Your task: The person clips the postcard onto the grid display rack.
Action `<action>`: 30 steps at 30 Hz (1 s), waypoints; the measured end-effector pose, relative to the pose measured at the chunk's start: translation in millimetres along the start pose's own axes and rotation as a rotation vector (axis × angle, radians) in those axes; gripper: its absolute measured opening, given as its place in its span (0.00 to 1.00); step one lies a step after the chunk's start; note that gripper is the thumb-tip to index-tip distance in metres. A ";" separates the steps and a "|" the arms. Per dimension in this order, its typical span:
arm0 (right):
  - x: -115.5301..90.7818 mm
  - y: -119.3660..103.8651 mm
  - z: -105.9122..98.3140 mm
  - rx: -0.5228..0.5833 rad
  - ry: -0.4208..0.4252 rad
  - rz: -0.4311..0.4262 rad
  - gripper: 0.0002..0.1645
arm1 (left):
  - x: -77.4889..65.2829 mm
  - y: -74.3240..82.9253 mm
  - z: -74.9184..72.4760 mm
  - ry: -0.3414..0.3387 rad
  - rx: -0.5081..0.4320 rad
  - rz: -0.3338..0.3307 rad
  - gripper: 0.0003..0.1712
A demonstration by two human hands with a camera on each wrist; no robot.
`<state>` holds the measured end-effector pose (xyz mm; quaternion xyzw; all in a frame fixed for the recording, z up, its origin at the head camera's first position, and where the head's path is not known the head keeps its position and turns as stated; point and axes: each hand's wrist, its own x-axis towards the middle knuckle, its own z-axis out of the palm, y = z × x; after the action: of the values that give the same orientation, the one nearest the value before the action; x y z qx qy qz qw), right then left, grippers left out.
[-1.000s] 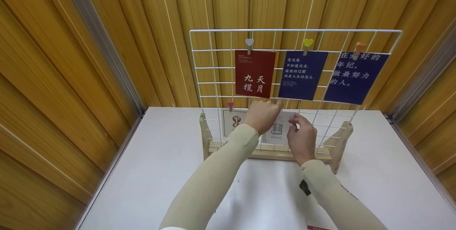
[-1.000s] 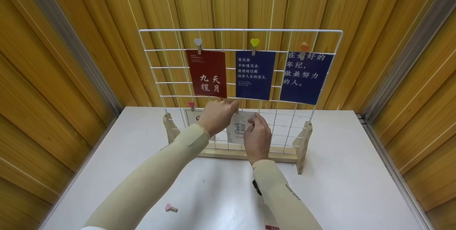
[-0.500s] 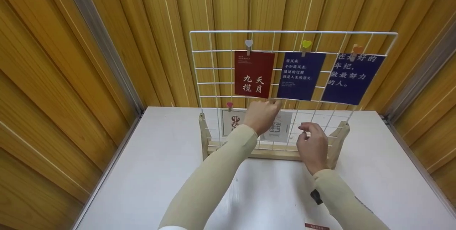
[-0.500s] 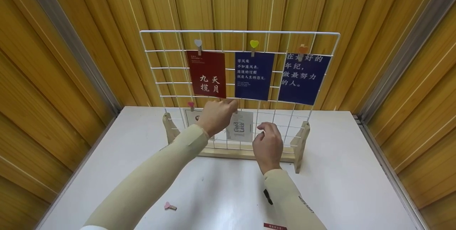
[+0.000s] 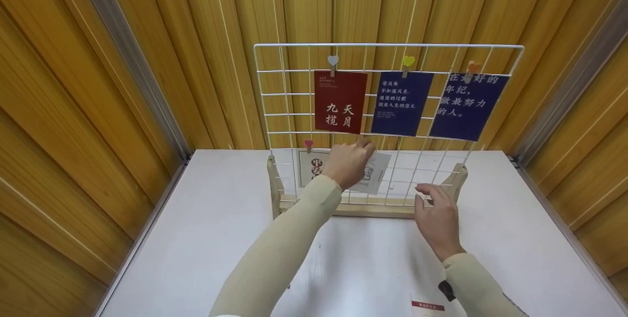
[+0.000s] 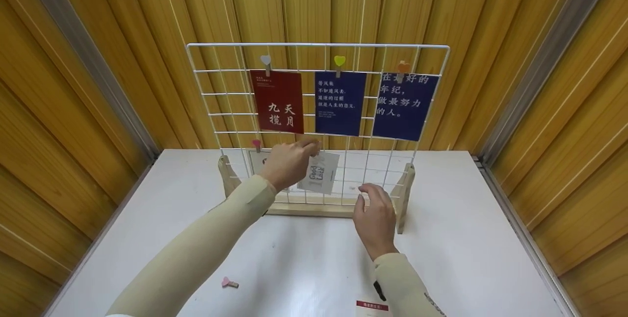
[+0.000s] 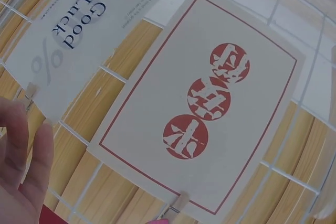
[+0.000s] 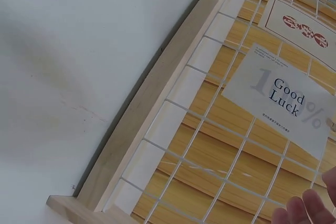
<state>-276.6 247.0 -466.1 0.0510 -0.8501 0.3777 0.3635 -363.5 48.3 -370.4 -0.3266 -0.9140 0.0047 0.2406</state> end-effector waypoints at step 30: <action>-20.9 32.2 -37.7 -0.056 0.005 0.041 0.11 | 4.1 4.8 -0.2 -0.010 -0.040 -0.047 0.18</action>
<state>-251.1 291.5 -482.4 0.0223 -0.8604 0.3611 0.3590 -363.3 54.6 -369.3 -0.3098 -0.9225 -0.0176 0.2296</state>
